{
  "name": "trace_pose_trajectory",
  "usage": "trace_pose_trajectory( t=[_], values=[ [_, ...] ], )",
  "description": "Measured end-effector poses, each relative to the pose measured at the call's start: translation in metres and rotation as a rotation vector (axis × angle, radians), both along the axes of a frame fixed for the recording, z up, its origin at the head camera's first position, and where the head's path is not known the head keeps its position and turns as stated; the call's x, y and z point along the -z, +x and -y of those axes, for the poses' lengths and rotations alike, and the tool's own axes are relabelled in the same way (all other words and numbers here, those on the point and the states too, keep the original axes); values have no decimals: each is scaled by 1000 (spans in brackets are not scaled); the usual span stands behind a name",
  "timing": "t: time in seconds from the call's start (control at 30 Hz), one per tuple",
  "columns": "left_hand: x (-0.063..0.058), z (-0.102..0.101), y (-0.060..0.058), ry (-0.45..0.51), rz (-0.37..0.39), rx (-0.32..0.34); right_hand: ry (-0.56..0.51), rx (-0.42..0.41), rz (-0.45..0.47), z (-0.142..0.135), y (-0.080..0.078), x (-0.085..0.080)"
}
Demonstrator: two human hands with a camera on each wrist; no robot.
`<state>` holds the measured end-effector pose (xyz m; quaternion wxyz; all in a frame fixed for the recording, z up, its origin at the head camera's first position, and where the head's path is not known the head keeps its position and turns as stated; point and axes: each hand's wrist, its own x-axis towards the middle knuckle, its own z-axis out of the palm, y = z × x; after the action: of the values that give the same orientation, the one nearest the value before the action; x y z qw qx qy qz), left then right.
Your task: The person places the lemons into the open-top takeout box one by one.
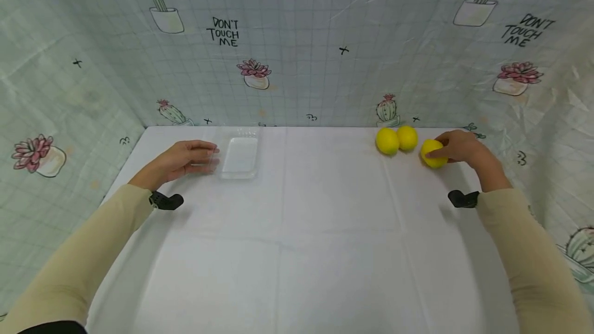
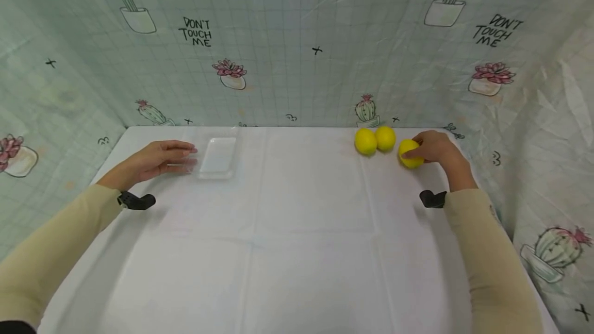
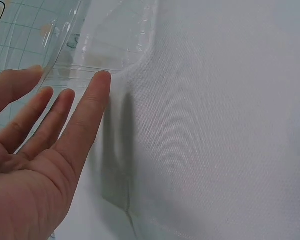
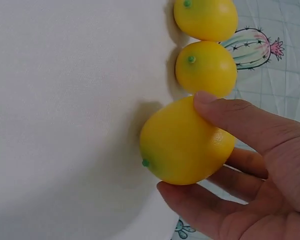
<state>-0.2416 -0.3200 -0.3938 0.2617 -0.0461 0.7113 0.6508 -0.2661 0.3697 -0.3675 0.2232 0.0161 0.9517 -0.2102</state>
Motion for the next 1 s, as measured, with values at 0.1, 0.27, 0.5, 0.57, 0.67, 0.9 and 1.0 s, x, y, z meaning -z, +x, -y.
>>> trace_pose_trajectory(
  t=[0.1, 0.27, 0.5, 0.57, 0.67, 0.9, 1.0],
  values=[
    [0, 0, -1, 42, 23, -18, 39, -32, -50, 1, 4, -2],
    [1, 2, -3, 55, 40, -26, 78, -75, -137, 6, 12, -7],
    [0, 3, -4, 35, 29, -5, 45, -103, -239, 26, 22, -14],
    [0, 4, -4, 42, 24, -1, 34, -110, -270, 34, 25, -15],
    [0, 5, -4, 52, 21, 1, 19, -117, -308, 46, 29, -16],
    [0, 4, -4, 58, 5, 22, -60, -137, -385, 74, 38, -20],
    [0, 3, -6, 77, 11, 18, -91, -151, -413, 85, 40, -23]
  ],
)
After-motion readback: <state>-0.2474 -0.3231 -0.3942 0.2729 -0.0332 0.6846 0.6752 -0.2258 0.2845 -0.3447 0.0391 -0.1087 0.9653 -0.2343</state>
